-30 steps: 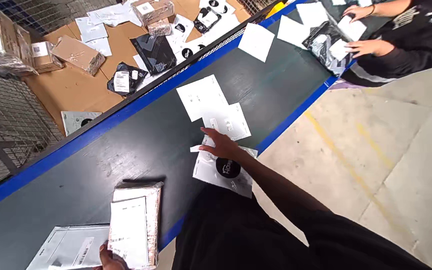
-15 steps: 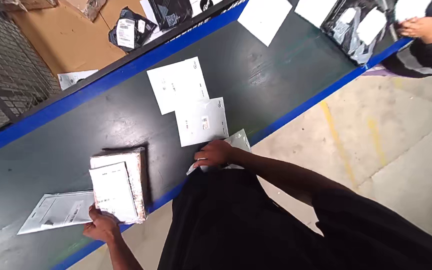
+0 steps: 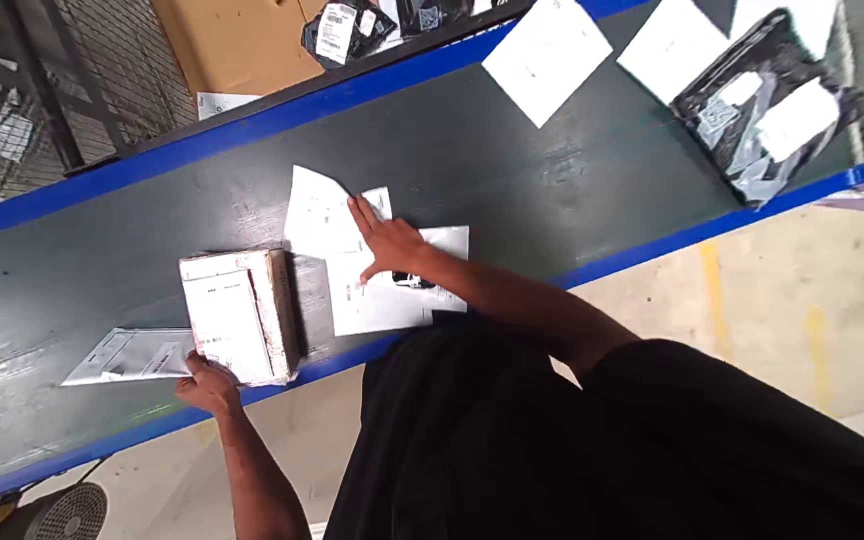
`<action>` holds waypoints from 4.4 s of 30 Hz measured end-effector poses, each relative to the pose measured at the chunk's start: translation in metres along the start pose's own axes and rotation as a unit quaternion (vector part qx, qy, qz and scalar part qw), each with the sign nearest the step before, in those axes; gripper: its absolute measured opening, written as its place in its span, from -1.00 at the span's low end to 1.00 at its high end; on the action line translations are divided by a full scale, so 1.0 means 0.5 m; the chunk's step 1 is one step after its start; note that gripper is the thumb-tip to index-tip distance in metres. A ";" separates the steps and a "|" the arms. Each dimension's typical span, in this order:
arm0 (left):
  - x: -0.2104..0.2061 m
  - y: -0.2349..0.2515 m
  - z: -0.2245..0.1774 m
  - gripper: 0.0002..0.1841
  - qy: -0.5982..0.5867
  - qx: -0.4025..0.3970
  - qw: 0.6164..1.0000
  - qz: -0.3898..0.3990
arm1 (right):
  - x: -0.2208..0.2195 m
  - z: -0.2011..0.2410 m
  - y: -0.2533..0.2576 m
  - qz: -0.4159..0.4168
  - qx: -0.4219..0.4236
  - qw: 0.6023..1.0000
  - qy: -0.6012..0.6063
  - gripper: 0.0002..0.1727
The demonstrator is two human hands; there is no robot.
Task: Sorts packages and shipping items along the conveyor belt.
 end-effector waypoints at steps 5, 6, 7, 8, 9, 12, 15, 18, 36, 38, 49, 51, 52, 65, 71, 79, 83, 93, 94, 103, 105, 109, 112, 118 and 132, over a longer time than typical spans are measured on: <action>-0.013 -0.117 -0.005 -0.45 0.009 0.011 0.999 0.030 | -0.047 0.042 -0.146 0.047 -0.052 0.997 0.040 0.26; -0.015 -0.147 -0.004 -0.45 -0.005 0.014 0.999 0.039 | -0.058 0.037 -0.161 0.069 -0.060 0.993 0.077 0.06; -0.018 -0.182 -0.002 -0.46 -0.017 0.022 0.999 0.039 | -0.069 0.026 -0.164 0.094 -0.060 0.987 0.112 -0.09; -0.023 -0.218 -0.004 -0.45 -0.026 0.032 0.998 0.039 | -0.074 0.009 -0.157 0.111 -0.054 0.983 0.139 -0.18; -0.038 -0.252 -0.012 -0.43 -0.037 0.043 0.997 0.043 | -0.066 -0.019 -0.138 0.110 -0.044 0.980 0.162 -0.25; -0.129 -0.315 -0.074 -0.43 -0.091 0.044 0.992 0.078 | 0.022 -0.156 -0.024 0.023 -0.014 0.986 0.167 -0.31; -0.240 -0.282 -0.221 -0.41 -0.076 -0.040 0.993 0.079 | 0.168 -0.323 0.169 -0.130 -0.078 0.979 0.135 -0.10; -0.367 -0.245 -0.399 -0.46 -0.089 -0.134 0.979 0.123 | 0.383 -0.463 0.233 -0.342 -0.218 0.889 0.213 0.00; -0.560 -0.425 -0.561 -0.70 -0.289 -0.087 0.945 0.127 | 0.190 -0.614 -0.153 -0.423 -0.587 0.679 0.127 0.59; -0.675 -0.436 -0.692 -0.62 -0.281 -0.125 0.943 0.123 | 0.280 -0.666 0.062 -0.463 -0.523 0.698 0.159 0.55; -0.720 -0.339 -1.203 -0.38 -0.332 -0.346 0.793 0.376 | 0.772 -0.554 0.199 -0.520 -0.140 0.780 0.320 -0.10; -0.639 -0.378 -1.065 -0.35 -0.414 -0.294 0.748 0.427 | 0.659 -0.492 0.095 -0.510 -0.135 0.761 0.377 -0.31; -0.595 -0.415 -0.975 -0.31 -0.424 -0.256 0.743 0.450 | 0.587 -0.474 0.047 -0.510 -0.142 0.741 0.413 -0.39; -0.369 -0.666 -0.376 -0.33 -0.378 0.209 0.642 0.634 | 0.192 -0.414 -0.361 -0.511 -0.396 0.527 0.551 -0.35; -0.318 -0.696 -0.369 -0.25 -0.357 0.124 0.566 0.733 | 0.172 -0.361 -0.348 -0.563 -0.353 0.564 0.490 -0.48; -0.279 -0.615 -0.344 -0.33 -0.317 0.009 0.727 0.610 | 0.212 -0.360 -0.303 -0.491 -0.252 0.543 0.633 -0.41; -0.309 -0.509 -0.349 -0.63 -0.338 0.040 0.752 0.565 | 0.220 -0.378 -0.300 -0.421 -0.244 0.546 0.682 -0.47; -0.509 -0.318 -0.505 -0.37 -0.171 -0.209 0.875 0.403 | 0.181 -0.280 -0.137 -0.326 -0.170 0.708 0.603 -0.50; -0.528 -0.303 -0.498 -0.34 -0.087 -0.265 0.888 0.365 | 0.172 -0.271 -0.113 -0.331 -0.167 0.730 0.574 -0.48; -0.464 -0.273 -0.477 -0.39 0.043 -0.279 0.884 0.372 | 0.179 -0.257 -0.163 -0.290 -0.180 0.679 0.650 -0.51; -0.454 -0.269 -0.466 -0.30 0.025 -0.264 0.884 0.385 | 0.189 -0.288 -0.220 -0.323 -0.176 0.669 0.646 -0.53; -0.427 -0.226 -0.402 -0.30 -0.089 -0.112 0.879 0.456 | 0.202 -0.374 -0.330 -0.438 -0.170 0.708 0.527 -0.61; -0.384 -0.249 -0.388 -0.57 -0.166 -0.041 0.831 0.530 | 0.203 -0.480 -0.446 -0.557 -0.225 0.675 0.429 -0.59; -0.322 -0.333 -0.316 -0.57 -0.303 0.024 0.783 0.542 | 0.115 -0.638 -0.594 -0.572 -0.476 0.318 0.587 -0.18; -0.266 -0.485 -0.273 -0.73 -0.348 0.107 0.757 0.542 | 0.426 -0.516 -0.169 -0.539 -0.037 0.645 0.540 -0.73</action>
Point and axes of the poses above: each hand's wrist, its own y-axis towards the middle knuckle, its own x-axis out of the back of the hand, z = x × y, the point moved 4 cm from there along y, towards the middle knuckle, and after that the axes turned 11 degrees about -z, right-handed, at the moved point
